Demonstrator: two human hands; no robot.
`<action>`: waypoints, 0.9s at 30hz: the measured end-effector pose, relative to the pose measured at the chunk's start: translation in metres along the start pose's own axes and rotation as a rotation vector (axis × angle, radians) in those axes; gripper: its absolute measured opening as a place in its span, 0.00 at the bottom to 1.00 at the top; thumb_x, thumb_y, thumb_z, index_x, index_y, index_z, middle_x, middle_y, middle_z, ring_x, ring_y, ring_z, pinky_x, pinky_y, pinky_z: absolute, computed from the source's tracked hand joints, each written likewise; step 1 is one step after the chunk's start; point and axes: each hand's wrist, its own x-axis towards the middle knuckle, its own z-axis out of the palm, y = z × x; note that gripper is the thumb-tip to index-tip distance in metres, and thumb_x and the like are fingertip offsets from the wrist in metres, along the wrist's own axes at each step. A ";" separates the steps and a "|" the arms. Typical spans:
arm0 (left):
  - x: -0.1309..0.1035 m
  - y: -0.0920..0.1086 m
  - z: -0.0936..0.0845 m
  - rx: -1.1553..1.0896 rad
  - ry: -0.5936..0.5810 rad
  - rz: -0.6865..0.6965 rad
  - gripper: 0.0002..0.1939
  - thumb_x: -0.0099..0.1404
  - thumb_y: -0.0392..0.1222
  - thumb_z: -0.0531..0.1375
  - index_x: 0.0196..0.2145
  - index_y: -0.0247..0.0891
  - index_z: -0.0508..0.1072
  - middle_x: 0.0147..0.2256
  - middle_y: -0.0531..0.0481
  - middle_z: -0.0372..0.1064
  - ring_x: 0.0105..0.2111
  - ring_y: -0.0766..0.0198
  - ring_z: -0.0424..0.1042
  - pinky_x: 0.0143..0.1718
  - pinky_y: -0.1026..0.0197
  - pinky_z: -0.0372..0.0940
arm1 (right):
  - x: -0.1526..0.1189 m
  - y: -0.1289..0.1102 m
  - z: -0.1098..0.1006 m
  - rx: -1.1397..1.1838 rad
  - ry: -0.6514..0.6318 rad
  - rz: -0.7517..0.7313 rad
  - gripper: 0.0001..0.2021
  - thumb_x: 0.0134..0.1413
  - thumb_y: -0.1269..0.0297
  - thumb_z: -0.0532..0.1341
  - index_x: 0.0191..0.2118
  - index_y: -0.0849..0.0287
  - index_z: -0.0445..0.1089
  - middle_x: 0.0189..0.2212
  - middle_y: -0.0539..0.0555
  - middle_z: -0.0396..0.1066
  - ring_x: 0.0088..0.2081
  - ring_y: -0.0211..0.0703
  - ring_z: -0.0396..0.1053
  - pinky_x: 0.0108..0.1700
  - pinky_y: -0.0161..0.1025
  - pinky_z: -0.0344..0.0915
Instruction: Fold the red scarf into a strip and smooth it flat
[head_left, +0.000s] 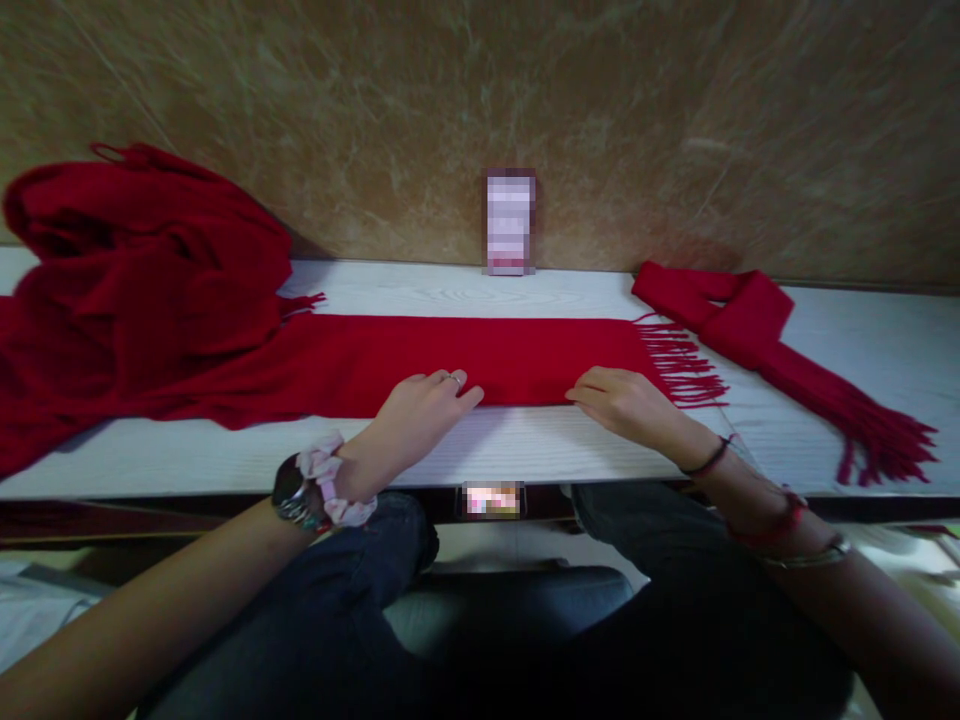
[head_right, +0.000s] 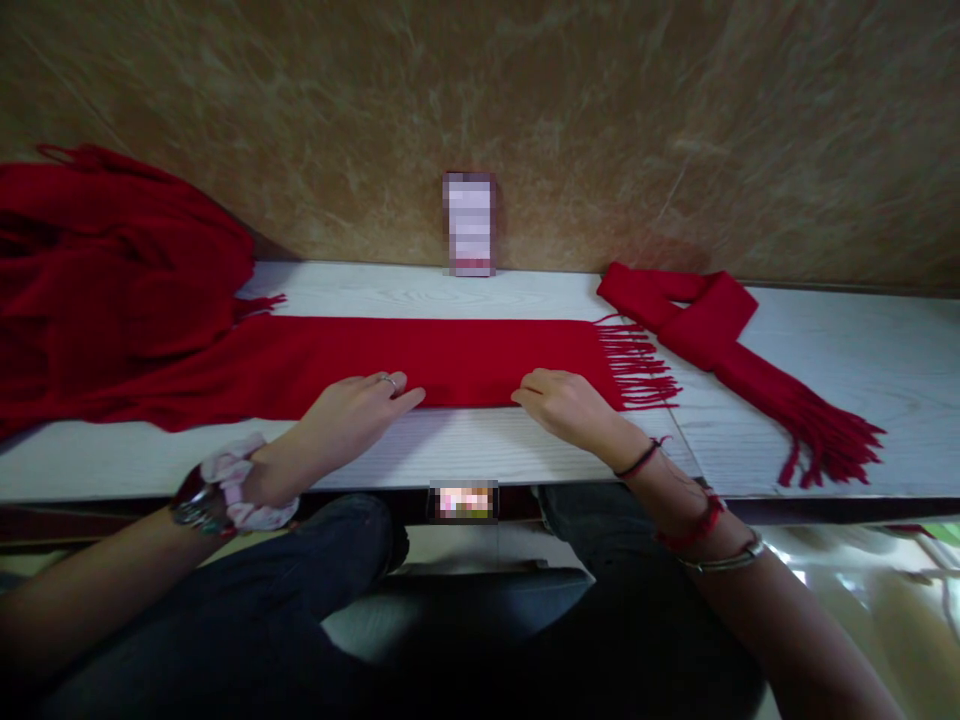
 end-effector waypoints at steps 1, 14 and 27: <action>0.000 0.000 0.000 -0.001 -0.007 0.003 0.14 0.64 0.31 0.52 0.47 0.39 0.67 0.41 0.43 0.68 0.40 0.59 0.70 0.33 0.61 0.64 | -0.002 0.001 0.001 -0.006 0.009 0.001 0.14 0.60 0.71 0.49 0.32 0.64 0.71 0.28 0.56 0.69 0.30 0.39 0.63 0.31 0.35 0.58; 0.002 -0.002 -0.005 -0.043 -0.067 0.000 0.14 0.64 0.30 0.51 0.46 0.38 0.67 0.39 0.44 0.68 0.40 0.59 0.69 0.34 0.61 0.64 | -0.017 0.006 -0.003 0.058 0.016 0.040 0.12 0.59 0.73 0.50 0.38 0.64 0.71 0.33 0.58 0.70 0.34 0.41 0.65 0.35 0.36 0.62; 0.018 0.007 -0.008 -0.102 -0.037 0.129 0.13 0.65 0.31 0.48 0.44 0.36 0.68 0.40 0.42 0.68 0.38 0.59 0.70 0.33 0.60 0.66 | -0.026 0.011 0.002 0.006 -0.031 0.104 0.13 0.57 0.74 0.49 0.31 0.62 0.71 0.28 0.56 0.68 0.31 0.41 0.63 0.33 0.36 0.58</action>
